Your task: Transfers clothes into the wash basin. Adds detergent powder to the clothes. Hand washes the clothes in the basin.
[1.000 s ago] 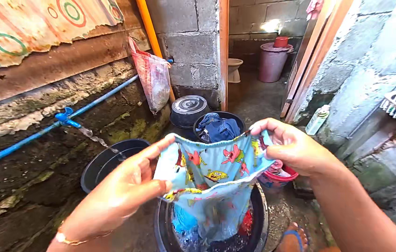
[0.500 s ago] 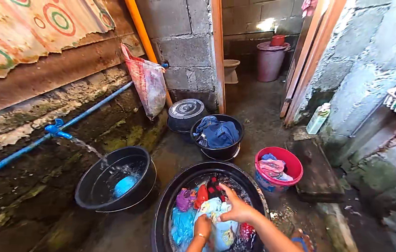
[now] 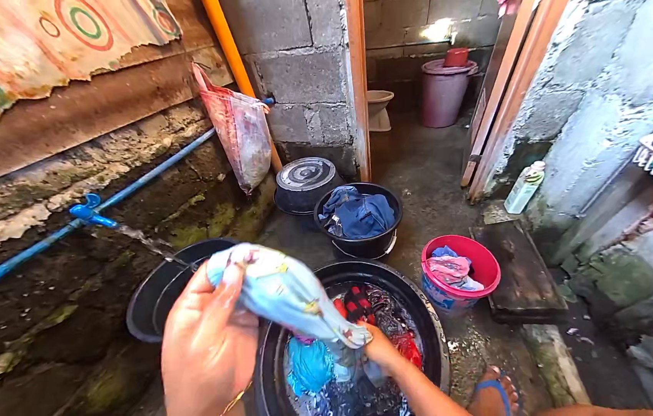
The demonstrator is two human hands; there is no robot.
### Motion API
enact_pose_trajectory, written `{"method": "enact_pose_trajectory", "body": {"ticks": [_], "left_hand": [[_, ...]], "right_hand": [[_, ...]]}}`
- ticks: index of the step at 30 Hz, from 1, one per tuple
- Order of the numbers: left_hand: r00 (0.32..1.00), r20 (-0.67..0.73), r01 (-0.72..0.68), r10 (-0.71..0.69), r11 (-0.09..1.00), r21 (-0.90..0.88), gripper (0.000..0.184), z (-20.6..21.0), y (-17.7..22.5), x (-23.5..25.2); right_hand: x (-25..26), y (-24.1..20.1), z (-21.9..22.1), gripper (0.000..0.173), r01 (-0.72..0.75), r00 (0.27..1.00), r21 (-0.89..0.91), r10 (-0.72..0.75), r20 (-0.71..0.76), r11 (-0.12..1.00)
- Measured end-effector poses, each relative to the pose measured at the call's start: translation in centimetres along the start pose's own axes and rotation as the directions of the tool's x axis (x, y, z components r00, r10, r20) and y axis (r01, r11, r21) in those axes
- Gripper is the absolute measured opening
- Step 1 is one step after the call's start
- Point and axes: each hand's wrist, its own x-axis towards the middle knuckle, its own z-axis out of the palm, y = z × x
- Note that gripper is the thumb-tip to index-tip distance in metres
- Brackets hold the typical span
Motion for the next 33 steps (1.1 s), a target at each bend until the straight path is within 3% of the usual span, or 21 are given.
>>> {"method": "enact_pose_trajectory", "body": {"ticks": [3, 5, 7, 8, 9, 10, 11, 13, 14, 16, 17, 19, 20, 21, 22, 24, 26, 28, 30, 31, 33], "left_hand": [[0.965, -0.076, 0.261, -0.251, 0.953, 0.156, 0.027, -5.0, -3.0, -3.8], [0.871, -0.017, 0.437, -0.492, 0.758, 0.485, 0.018, -8.2, -6.3, -7.2], [0.682, 0.006, 0.465, -0.731, 0.440, 0.768, 0.047, -10.1, -11.0, -10.5], [0.588, -0.016, 0.456, -0.809, 0.315, 0.832, 0.069, -10.6, -13.7, -12.1], [0.537, -0.038, 0.462, -0.843, 0.256, 0.849, 0.092, -10.6, -16.2, -13.6], [0.548, -0.034, 0.479, -0.836, 0.280, 0.832, 0.109, -10.3, -18.2, -14.8], [0.634, -0.005, 0.482, -0.773, 0.390, 0.785, 0.114, -10.0, -20.0, -16.0], [0.797, -0.018, 0.480, -0.603, 0.616, 0.625, 0.087, -9.1, -22.6, -17.4], [0.823, -0.067, 0.510, -0.564, 0.681, 0.526, 0.074, -8.7, -23.0, -17.4], [0.795, -0.195, 0.606, -0.574, 0.747, 0.273, 0.056, -8.1, -22.6, -16.6], [0.774, -0.249, 0.623, -0.582, 0.770, 0.138, 0.050, -7.8, -22.2, -16.0], [0.765, -0.318, 0.591, -0.560, 0.807, -0.001, 0.047, -7.4, -21.0, -14.4], [0.791, -0.310, 0.563, -0.527, 0.826, 0.033, 0.047, -6.9, -20.4, -13.9], [0.831, -0.278, 0.527, -0.481, 0.842, 0.117, 0.049, -6.5, -19.9, -13.7], [0.877, -0.222, 0.472, -0.425, 0.849, 0.237, 0.053, -6.0, -19.7, -13.8], [0.942, -0.055, 0.319, -0.330, 0.837, 0.444, 0.063, -5.1, -19.6, -14.5], [0.958, 0.092, 0.196, -0.272, 0.853, 0.483, 0.078, -4.5, -20.1, -15.8], [0.968, 0.110, 0.159, -0.226, 0.888, 0.432, 0.061, -4.6, -21.1, -16.8], [0.972, -0.018, 0.225, -0.236, 0.896, 0.382, 0.036, -5.4, -21.9, -17.1], [0.953, -0.123, 0.304, -0.278, 0.894, 0.330, 0.031, -5.8, -22.1, -17.1], [0.835, -0.332, 0.507, -0.440, 0.848, 0.151, 0.030, -5.7, -22.0, -17.1]], "right_hand": [[-0.6, -2.2, -0.9, 0.034, 0.011, 1.000, 0.275, -0.011, 0.000, 0.961], [-1.4, -4.9, -1.2, 0.041, 0.048, 0.997, 0.252, -0.061, 0.044, 0.967], [-2.5, -7.7, -0.3, 0.043, 0.071, 0.989, 0.223, -0.098, 0.113, 0.972], [-3.1, -9.0, 0.4, 0.045, 0.070, 0.983, 0.243, -0.108, 0.147, 0.968], [-3.9, -10.2, 1.0, 0.047, 0.059, 0.980, 0.291, -0.112, 0.167, 0.955], [-4.7, -11.3, 1.6, 0.049, 0.039, 0.979, 0.370, -0.110, 0.172, 0.928], [-5.4, -12.0, 2.1, 0.047, 0.024, 0.981, 0.473, -0.112, 0.159, 0.881], [-6.5, -12.5, 2.4, 0.040, 0.002, 0.985, 0.666, -0.115, 0.125, 0.746], [-6.7, -12.2, 2.2, 0.036, 0.011, 0.987, 0.739, -0.124, 0.098, 0.674], [-7.0, -10.2, 0.8, 0.036, 0.040, 0.990, 0.820, -0.134, 0.045, 0.572], [-7.2, -8.5, -0.2, 0.039, 0.045, 0.993, 0.814, -0.115, 0.026, 0.579], [-7.1, -4.6, -2.2, 0.056, -0.030, 0.999, 0.655, 0.010, 0.035, 0.755], [-6.9, -2.5, -2.7, 0.071, -0.141, 0.990, 0.531, 0.121, 0.073, 0.835], [-6.8, -0.6, -2.6, 0.082, -0.263, 0.965, 0.473, 0.220, 0.146, 0.841], [-6.7, 1.0, -2.0, 0.084, -0.357, 0.932, 0.501, 0.270, 0.241, 0.788], [-6.1, 2.3, -0.1, 0.070, -0.481, 0.870, 0.598, 0.264, 0.417, 0.641], [-4.7, 1.4, 1.9, 0.093, -0.511, 0.859, 0.728, 0.270, 0.434, 0.457], [-3.4, 1.0, 3.3, 0.079, -0.417, 0.901, 0.855, 0.262, 0.344, 0.308], [-2.6, 0.7, 4.1, 0.052, -0.314, 0.927, 0.901, 0.301, 0.222, 0.300], [-2.4, 0.2, 4.3, 0.042, -0.274, 0.930, 0.892, 0.335, 0.151, 0.360], [-2.5, -1.1, 4.5, 0.029, -0.190, 0.940, 0.794, 0.341, -0.024, 0.578]]}}
